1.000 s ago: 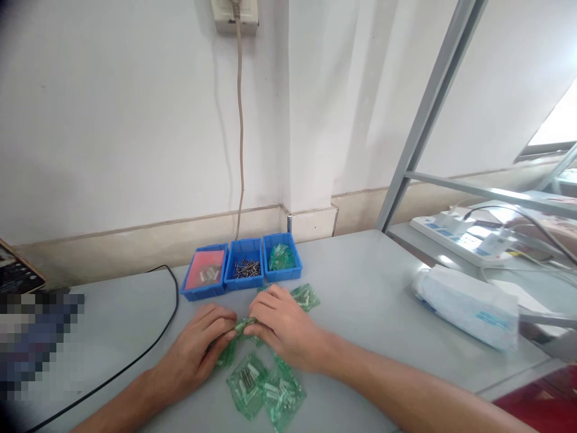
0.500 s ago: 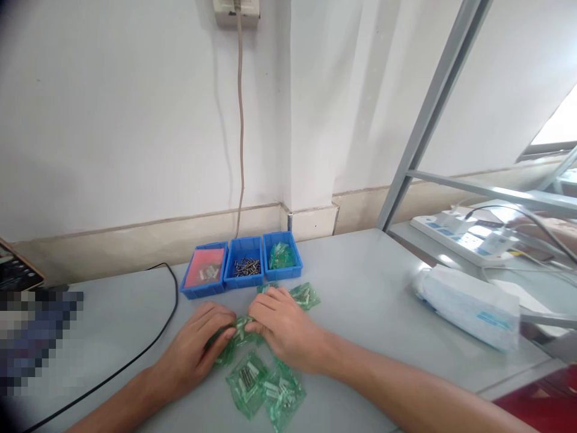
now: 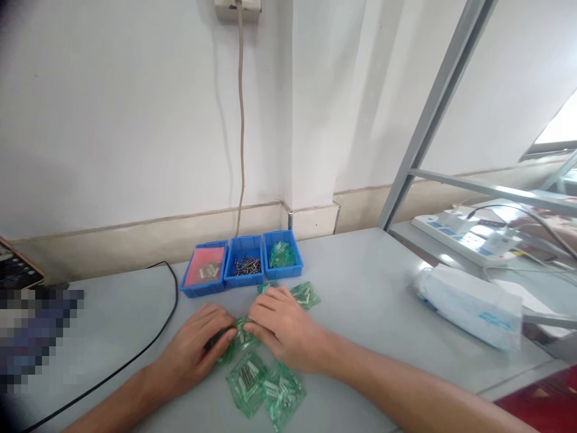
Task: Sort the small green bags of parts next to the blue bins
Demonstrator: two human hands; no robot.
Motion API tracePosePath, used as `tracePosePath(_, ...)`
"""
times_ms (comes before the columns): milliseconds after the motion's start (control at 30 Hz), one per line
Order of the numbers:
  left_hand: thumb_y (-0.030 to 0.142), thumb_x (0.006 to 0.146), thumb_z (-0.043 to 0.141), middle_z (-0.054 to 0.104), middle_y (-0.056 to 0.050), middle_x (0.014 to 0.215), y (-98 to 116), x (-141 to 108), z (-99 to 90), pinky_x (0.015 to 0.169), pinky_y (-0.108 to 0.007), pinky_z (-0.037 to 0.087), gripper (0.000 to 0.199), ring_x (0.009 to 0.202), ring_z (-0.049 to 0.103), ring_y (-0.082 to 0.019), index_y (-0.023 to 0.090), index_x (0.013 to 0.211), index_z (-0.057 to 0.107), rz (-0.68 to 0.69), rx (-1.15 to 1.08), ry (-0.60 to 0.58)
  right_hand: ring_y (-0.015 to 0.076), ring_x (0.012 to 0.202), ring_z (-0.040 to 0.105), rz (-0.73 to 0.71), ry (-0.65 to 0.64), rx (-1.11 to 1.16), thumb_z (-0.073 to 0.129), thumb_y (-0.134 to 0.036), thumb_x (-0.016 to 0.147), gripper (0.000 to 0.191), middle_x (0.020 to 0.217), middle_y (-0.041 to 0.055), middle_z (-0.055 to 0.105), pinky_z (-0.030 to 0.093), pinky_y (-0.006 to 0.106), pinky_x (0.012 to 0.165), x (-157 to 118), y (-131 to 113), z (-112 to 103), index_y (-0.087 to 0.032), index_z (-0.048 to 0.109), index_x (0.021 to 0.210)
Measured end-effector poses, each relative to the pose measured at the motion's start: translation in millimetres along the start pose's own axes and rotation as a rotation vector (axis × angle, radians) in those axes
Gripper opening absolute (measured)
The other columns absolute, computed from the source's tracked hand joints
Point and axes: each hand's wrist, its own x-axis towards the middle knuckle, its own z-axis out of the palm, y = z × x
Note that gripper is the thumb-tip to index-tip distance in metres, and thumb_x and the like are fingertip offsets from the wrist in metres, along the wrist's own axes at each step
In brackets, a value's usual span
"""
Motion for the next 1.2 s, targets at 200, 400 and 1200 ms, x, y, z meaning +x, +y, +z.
tracePosePath(200, 0.021, 0.112, 0.051, 0.065, -0.004, 0.089, -1.3, 0.5, 1.6, 0.081, -0.034, 0.045, 0.012, 0.085, 0.057, -0.022, 0.02, 0.103, 0.059, 0.008, 0.004, -0.018, 0.0216, 0.096, 0.057, 0.012, 0.033, -0.011, 0.05, -0.032, 0.115, 0.02, 0.103, 0.0045, 0.069, 0.038, 0.039, 0.09, -1.0, 1.3, 1.2, -0.02, 0.059, 0.102)
tracePosePath(400, 0.021, 0.111, 0.052, 0.065, -0.004, 0.091, -0.5, -0.6, 1.7, 0.081, -0.034, 0.046, 0.011, 0.087, 0.058, -0.022, 0.02, 0.102, 0.058, 0.019, 0.015, -0.023, 0.0222, 0.1, 0.06, 0.02, 0.039, -0.005, 0.052, -0.03, 0.114, 0.014, 0.105, 0.0045, 0.069, 0.039, 0.039, 0.093, 0.3, 0.0, -0.2, -0.021, 0.06, 0.107)
tracePosePath(1200, 0.019, 0.113, 0.051, 0.068, -0.004, 0.095, -3.2, -0.1, 3.5, 0.084, -0.036, 0.045, 0.012, 0.089, 0.058, -0.022, 0.02, 0.107, 0.062, 0.027, 0.007, -0.03, 0.0195, 0.089, 0.056, 0.049, 0.038, -0.001, 0.054, -0.014, 0.101, 0.009, 0.093, 0.0005, 0.062, 0.038, 0.036, 0.088, 3.9, -2.6, -0.9, -0.022, 0.053, 0.098)
